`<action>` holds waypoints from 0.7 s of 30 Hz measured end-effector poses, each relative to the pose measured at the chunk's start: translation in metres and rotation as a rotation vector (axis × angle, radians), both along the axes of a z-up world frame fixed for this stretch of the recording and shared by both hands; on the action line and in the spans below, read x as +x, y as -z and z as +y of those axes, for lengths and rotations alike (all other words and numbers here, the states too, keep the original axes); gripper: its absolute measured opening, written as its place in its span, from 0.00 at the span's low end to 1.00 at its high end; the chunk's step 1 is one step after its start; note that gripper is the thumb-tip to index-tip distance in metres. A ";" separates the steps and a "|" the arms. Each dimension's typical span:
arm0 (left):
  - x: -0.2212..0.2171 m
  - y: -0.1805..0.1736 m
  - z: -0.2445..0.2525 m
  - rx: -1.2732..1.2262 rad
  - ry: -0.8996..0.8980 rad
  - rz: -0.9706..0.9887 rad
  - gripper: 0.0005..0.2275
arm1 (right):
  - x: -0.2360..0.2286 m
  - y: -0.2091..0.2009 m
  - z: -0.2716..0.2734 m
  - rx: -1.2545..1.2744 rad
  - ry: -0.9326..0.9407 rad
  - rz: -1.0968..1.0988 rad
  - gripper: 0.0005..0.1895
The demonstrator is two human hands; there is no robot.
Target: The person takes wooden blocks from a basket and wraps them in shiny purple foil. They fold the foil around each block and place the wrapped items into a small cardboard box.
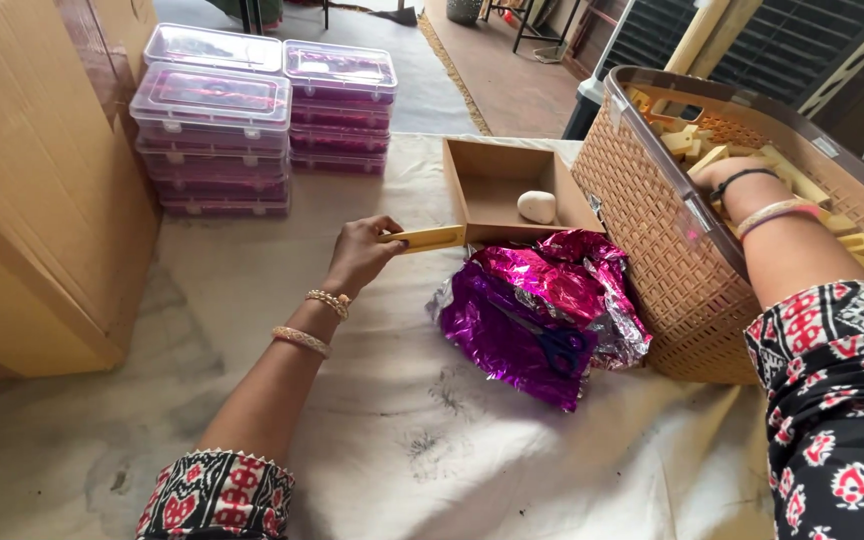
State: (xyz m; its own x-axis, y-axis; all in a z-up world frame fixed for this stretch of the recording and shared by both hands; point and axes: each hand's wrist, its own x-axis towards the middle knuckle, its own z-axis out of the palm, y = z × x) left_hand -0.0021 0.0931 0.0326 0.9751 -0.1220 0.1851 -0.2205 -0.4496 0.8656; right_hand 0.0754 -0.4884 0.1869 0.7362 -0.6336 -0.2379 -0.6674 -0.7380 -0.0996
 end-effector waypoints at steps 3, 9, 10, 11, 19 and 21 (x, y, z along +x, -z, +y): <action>0.002 0.003 0.001 0.014 -0.005 -0.035 0.10 | 0.002 0.001 -0.005 0.068 -0.023 0.103 0.37; -0.001 -0.001 0.002 0.048 -0.014 -0.032 0.10 | 0.015 0.004 -0.018 0.134 -0.063 0.209 0.39; -0.001 -0.001 0.003 0.047 -0.015 -0.031 0.10 | 0.017 0.005 -0.019 0.133 -0.063 0.210 0.39; -0.002 -0.001 0.003 0.035 -0.011 -0.018 0.10 | 0.018 0.006 -0.019 0.086 -0.068 0.164 0.41; 0.005 0.014 0.003 0.035 -0.003 -0.105 0.11 | -0.024 -0.002 0.024 -0.049 -0.120 0.051 0.46; -0.002 0.008 0.002 0.026 0.008 -0.044 0.11 | -0.033 -0.002 0.028 -0.046 -0.138 0.066 0.45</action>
